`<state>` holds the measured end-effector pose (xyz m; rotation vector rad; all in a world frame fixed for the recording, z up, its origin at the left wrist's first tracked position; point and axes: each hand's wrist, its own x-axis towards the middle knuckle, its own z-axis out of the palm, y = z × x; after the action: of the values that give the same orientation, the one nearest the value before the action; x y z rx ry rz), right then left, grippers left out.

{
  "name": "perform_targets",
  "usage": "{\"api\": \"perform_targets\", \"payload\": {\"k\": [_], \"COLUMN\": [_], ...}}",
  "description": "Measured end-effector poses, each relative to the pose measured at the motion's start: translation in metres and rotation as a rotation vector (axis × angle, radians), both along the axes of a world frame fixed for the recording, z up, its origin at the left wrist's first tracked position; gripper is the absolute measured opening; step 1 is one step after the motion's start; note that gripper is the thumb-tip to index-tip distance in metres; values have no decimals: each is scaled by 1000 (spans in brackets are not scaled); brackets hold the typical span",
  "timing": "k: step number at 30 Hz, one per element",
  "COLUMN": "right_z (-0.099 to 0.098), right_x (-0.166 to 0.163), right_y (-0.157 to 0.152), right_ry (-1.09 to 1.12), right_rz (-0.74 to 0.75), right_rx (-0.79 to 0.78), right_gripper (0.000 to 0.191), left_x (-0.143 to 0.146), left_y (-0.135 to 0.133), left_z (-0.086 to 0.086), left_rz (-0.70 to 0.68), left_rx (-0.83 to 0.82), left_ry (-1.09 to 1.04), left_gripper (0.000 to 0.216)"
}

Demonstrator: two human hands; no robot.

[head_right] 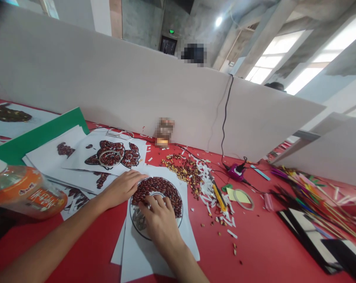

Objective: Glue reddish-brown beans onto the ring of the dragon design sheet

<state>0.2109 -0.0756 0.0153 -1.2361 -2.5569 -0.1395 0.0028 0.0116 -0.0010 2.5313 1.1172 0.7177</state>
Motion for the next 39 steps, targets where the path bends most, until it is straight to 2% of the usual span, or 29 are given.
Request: {"api": "perform_targets", "payload": {"k": [5,8,13,16,19,22,25,28,30,31,32,35,39], "right_z": [2,6,1,-6,-8,-1,10,20,26,29,31,33,29], "right_x": [1,3,8,7,3,-2,1,20,41,51,61,78,73], "right_y": [0,1,6,8,7,2,7,36,70,90,109,154,177], "right_ry": [-13,54,190,92,-21,-88,-40,161,272,263,245,187,101], "right_rz": [-9,-7,10,32,2,-2,34,-11,-169,-290,-348,-432,-487], "right_rx": [-34,-69,12,58,40,-16,-76,-171,-207,-209,-218,-247,-299], "right_gripper": [34,42,54,49,46,44,43,43,39,38,36,27,17], "left_x": [0,0,0,0,0,0,1,2,2,2,2,1,0], "left_y": [1,0,-1,-1,0,1,0,-1,-2,-3,-3,-2,0], "left_z": [-2,-3,-1,0,-2,-5,-5,-3,-1,0,0,-1,-4], "left_rz": [0,5,13,14,12,12,13,8,10,11,11,7,-1], "left_rx": [2,3,4,-5,-9,4,23,21,6,-1,-7,-6,3], "left_ry": [10,9,6,7,8,10,0,-12,-13,-12,-11,-14,-20], "left_gripper": [50,50,50,50,50,50,50,49,48,48,48,51,53]}}
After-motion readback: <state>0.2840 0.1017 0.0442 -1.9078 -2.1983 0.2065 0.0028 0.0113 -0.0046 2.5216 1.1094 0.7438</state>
